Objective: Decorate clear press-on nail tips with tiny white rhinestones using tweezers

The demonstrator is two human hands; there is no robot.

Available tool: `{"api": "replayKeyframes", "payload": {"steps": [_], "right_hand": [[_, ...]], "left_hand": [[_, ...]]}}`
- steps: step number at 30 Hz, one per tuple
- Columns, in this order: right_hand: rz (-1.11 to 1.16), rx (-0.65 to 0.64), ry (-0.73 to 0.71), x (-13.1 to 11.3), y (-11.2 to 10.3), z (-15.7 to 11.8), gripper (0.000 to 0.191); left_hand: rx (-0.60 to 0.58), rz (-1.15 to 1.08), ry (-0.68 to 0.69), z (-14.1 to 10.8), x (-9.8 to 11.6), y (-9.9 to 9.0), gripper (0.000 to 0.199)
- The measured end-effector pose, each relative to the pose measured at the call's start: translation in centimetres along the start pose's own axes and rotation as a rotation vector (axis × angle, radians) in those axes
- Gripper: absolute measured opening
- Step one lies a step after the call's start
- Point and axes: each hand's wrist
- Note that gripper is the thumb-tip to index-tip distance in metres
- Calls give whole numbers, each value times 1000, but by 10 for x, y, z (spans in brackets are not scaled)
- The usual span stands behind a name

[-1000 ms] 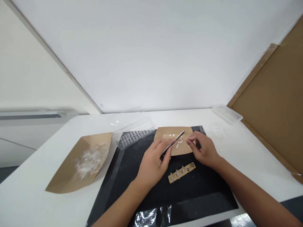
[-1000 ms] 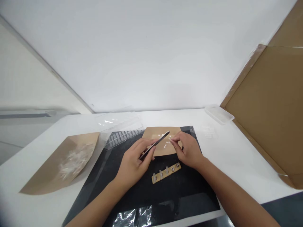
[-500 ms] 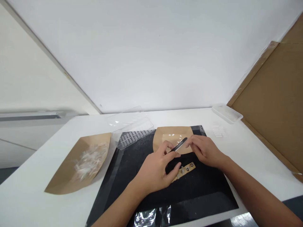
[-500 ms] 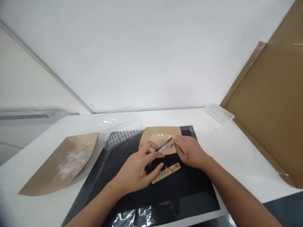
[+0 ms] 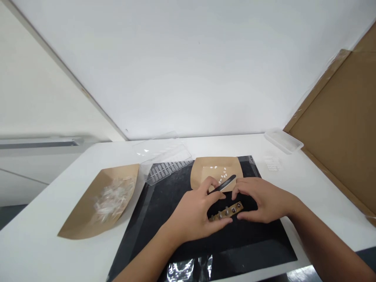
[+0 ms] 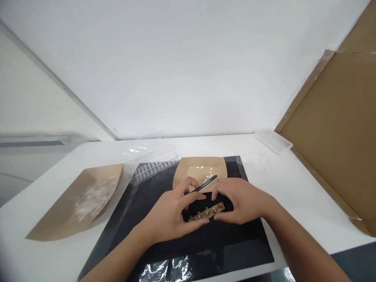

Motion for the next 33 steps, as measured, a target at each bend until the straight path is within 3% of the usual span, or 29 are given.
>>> {"api": "replayKeyframes", "payload": {"steps": [3,7,33], "right_hand": [[-35,-26,37,1,5,-1,39],[-52,-12,4,1,7,0,31],[-41,-16,-12,-1,12,6,11]], "left_hand": [[-38,18,-10,-1,-1,2,43],[-61,33,-12,-1,-1,4,38],[-54,2,-13,-1,0,8,19]]}}
Point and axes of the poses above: each hand's wrist, its own z-axis towards the middle knuckle, its own y-axis out of the palm, x = y × z, and after that the axes turned 4 degrees about -x, right-handed
